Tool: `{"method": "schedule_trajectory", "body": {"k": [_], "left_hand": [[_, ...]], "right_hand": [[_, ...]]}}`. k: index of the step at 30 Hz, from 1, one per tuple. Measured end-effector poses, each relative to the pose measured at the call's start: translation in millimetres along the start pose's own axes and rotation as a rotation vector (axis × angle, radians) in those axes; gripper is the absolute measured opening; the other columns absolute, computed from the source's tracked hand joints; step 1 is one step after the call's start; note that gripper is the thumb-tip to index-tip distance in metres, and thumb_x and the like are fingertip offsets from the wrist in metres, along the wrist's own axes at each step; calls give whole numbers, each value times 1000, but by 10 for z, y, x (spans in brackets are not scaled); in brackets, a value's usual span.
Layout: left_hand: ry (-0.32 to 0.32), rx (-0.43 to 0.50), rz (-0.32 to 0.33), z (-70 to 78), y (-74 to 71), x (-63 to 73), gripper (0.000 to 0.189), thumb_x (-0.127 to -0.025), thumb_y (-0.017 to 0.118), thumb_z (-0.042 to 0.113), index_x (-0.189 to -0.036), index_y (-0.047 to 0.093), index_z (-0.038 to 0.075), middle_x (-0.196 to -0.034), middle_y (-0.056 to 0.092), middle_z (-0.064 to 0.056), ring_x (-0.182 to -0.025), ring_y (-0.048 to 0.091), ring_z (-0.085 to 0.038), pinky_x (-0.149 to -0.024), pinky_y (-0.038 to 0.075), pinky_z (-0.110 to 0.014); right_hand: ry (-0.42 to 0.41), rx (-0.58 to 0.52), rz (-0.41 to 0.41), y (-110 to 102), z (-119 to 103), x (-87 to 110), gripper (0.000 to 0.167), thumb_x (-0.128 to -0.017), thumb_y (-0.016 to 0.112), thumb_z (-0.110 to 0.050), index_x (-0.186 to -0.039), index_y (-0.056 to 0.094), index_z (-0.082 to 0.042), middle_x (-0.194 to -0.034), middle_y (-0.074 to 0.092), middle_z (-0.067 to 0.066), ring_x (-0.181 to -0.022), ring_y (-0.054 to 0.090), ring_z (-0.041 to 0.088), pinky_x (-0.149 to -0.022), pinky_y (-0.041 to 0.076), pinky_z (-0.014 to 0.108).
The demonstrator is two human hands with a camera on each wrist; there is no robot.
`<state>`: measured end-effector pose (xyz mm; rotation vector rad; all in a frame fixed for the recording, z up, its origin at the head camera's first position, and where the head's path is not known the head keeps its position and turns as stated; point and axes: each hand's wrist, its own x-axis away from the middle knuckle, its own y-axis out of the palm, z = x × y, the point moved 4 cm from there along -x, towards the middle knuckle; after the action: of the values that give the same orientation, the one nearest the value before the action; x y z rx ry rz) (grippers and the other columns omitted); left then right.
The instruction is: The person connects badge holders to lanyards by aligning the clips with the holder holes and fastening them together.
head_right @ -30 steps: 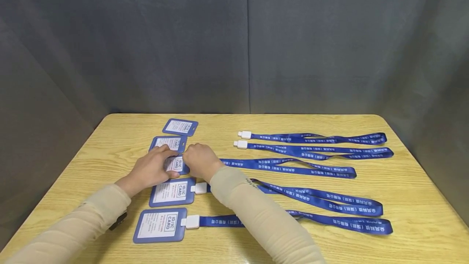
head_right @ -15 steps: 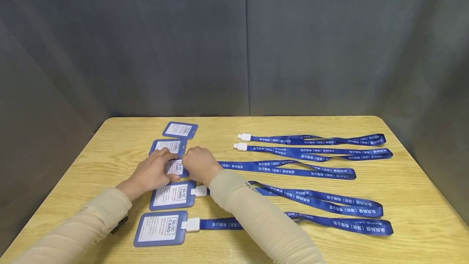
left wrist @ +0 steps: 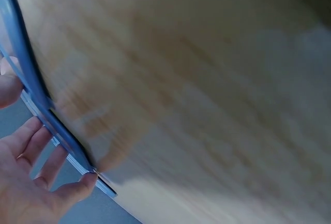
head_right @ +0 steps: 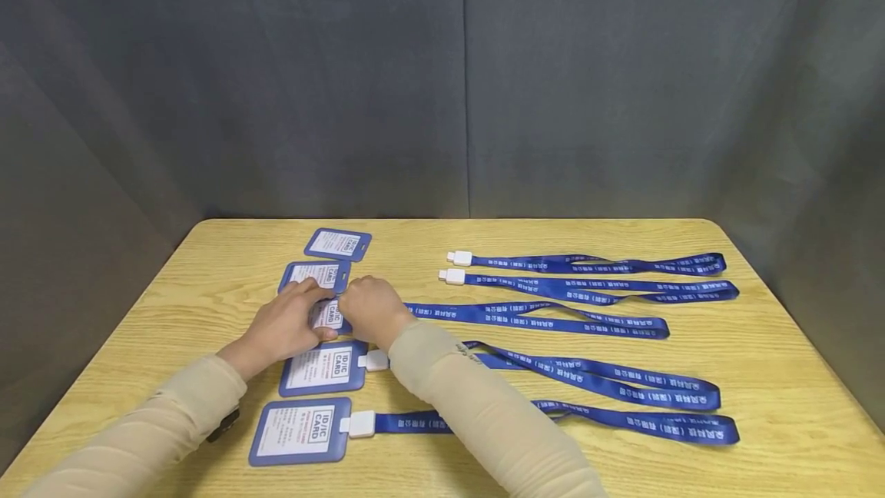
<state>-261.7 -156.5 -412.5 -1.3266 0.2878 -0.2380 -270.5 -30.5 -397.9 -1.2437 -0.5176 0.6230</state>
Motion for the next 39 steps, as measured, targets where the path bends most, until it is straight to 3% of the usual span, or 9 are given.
{"method": "schedule_trajectory", "body": {"k": [8, 22, 32, 39], "left_hand": [[12, -3, 1, 11, 2, -4, 63, -77, 84, 32, -127, 63, 2, -108, 58, -7, -96, 52, -26, -79, 55, -47], [-19, 25, -42, -15, 6, -32, 63, -78, 83, 33, -129, 62, 3, -114, 57, -9, -102, 52, -29, -79, 55, -50], [-56, 99, -130, 4, -32, -48, 66, -82, 79, 33, -136, 56, 2, -126, 53, -14, -114, 48, -33, -88, 51, -54], [-2, 114, -173, -26, -55, -41, 67, -87, 73, 35, -139, 52, -1, -132, 51, -17, -122, 47, -36, -99, 45, -56]], "right_hand": [[-21, 53, 31, -27, -36, -8, 34, -89, 74, -38, -110, 76, -11, -98, 72, 3, -93, 67, 17, -85, 55, 28], [-25, 76, -7, -25, -27, 17, 37, -92, 71, -40, -114, 74, -10, -101, 70, 4, -93, 66, 16, -85, 55, 28], [63, -111, -50, 55, 77, 77, 35, -89, 73, -24, -119, 70, -8, -107, 65, 5, -93, 61, 16, -86, 54, 28], [58, -246, -45, 59, 159, 169, 35, -90, 72, -18, -123, 67, -6, -116, 64, 6, -100, 62, 17, -92, 53, 28]]}}
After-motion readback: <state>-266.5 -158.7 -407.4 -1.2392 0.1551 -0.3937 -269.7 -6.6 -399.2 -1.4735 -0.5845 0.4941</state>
